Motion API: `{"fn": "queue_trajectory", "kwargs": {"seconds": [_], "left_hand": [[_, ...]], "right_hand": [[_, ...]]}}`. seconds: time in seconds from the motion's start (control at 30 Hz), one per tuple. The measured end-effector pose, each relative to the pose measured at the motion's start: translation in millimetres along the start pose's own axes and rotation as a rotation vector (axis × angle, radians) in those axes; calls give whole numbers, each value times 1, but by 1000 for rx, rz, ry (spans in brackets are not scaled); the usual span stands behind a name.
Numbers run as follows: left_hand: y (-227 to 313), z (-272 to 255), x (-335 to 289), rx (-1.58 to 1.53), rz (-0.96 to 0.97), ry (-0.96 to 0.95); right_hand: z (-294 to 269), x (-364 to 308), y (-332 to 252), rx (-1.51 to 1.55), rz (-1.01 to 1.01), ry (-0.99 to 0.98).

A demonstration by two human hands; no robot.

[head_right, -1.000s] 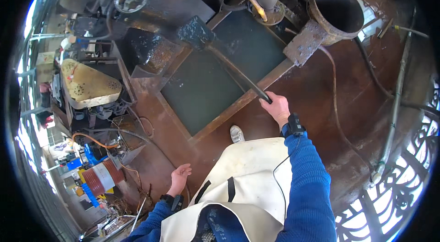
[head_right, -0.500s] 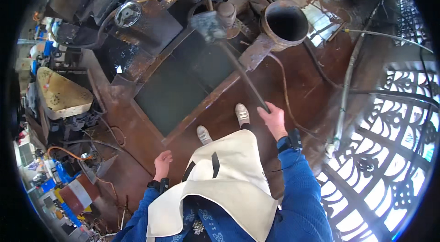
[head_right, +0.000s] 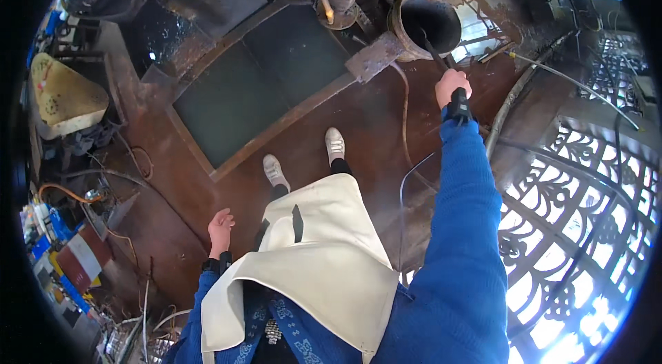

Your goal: Operates industrial metal-processing machinery using a poker and tongs to position components.

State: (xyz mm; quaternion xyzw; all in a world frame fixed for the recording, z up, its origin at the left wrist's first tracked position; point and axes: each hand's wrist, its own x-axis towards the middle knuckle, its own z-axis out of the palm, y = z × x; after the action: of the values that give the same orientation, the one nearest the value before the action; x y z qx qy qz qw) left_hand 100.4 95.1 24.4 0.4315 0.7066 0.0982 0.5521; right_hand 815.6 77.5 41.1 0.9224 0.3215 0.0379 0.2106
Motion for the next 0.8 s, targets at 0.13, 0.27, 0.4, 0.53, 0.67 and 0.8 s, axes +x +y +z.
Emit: {"fn": "queue_trajectory", "kwargs": {"seconds": [0.13,0.27,0.4,0.53,0.67,0.8], "left_hand": [[-30,-17,-5,58,-115,62],[-62,-30,-8,-95,-135,91],[-26,-27,-4,-151,-8,79],[-9,-52,-14,-100,-1,210],[-23,-79,-40,-170,-13,324],[-53,-113,-59,-244,-110,367]], "right_hand": [[-40,-20,-1,201,46,-66],[-79,-70,10,730,-12,13],[-166,-133,9,1480,136,-681],[-205,-157,-39,1504,127,-932],[-244,-184,-129,1550,-61,-1153],[-260,-224,-227,1454,-270,-957]]}}
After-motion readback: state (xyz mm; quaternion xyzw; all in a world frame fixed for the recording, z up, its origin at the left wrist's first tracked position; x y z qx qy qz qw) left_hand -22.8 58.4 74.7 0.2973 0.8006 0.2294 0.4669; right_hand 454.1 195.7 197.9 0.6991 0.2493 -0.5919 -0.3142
